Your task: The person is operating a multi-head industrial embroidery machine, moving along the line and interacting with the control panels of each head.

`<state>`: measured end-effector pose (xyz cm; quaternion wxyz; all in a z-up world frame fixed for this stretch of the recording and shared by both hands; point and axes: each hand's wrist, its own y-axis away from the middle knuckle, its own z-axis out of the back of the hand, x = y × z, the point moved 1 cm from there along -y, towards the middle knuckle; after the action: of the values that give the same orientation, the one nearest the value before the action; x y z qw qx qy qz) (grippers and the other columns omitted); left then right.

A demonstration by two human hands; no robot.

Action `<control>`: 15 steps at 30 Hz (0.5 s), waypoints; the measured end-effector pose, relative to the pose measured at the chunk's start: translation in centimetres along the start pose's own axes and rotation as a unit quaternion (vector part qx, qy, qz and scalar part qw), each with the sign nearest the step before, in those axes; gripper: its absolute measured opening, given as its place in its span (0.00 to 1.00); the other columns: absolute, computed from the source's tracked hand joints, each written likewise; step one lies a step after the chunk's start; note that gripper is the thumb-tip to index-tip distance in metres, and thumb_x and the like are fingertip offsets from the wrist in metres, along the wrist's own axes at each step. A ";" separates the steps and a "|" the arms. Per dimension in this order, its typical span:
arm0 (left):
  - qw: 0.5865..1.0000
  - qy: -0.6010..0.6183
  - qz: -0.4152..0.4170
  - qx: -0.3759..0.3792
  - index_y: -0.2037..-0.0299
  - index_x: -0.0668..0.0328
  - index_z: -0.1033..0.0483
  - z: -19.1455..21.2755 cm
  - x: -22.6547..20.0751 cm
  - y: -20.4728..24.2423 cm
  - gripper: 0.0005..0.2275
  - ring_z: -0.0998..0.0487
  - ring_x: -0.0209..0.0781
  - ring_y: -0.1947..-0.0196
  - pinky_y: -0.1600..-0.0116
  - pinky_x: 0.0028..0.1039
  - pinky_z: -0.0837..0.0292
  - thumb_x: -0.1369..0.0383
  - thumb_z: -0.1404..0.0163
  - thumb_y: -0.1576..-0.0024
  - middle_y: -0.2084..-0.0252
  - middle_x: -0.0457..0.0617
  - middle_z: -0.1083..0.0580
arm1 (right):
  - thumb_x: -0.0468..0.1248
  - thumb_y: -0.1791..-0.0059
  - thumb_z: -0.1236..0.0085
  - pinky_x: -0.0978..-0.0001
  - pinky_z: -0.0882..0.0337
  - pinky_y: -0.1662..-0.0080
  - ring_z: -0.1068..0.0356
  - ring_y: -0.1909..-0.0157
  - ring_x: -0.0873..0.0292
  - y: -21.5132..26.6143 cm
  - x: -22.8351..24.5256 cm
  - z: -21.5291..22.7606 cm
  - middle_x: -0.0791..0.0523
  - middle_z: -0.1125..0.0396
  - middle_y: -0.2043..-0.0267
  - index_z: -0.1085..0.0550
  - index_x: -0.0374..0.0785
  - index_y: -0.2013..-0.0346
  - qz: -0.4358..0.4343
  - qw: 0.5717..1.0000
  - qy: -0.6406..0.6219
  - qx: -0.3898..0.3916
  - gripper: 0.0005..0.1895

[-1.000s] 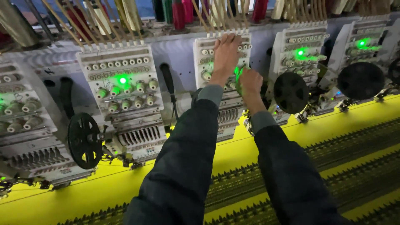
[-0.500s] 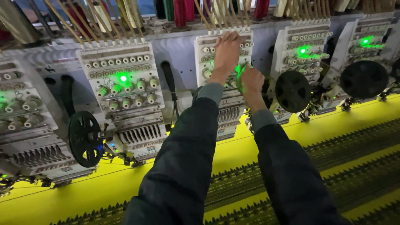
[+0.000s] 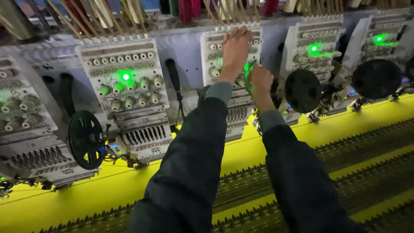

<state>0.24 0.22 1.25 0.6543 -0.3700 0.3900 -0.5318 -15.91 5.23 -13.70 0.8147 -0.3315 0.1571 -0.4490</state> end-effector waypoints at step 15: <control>0.999 0.006 0.026 0.047 0.53 0.53 0.17 -3.3 1.9 0.1 0.14 0.27 0.55 0.37 0.35 0.56 0.39 0.74 0.51 0.46 0.43 0.53 0.22 | 0.38 0.48 0.50 0.53 0.27 0.77 0.26 0.76 0.49 3.4 -1.1 3.8 0.58 0.29 0.70 0.23 0.52 0.56 0.020 0.984 0.043 -0.170 0.09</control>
<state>-2.48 -1.84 -0.43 0.6823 -0.3254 0.3784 -0.5342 -12.28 8.94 -13.27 0.7478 -0.4425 0.2724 -0.4132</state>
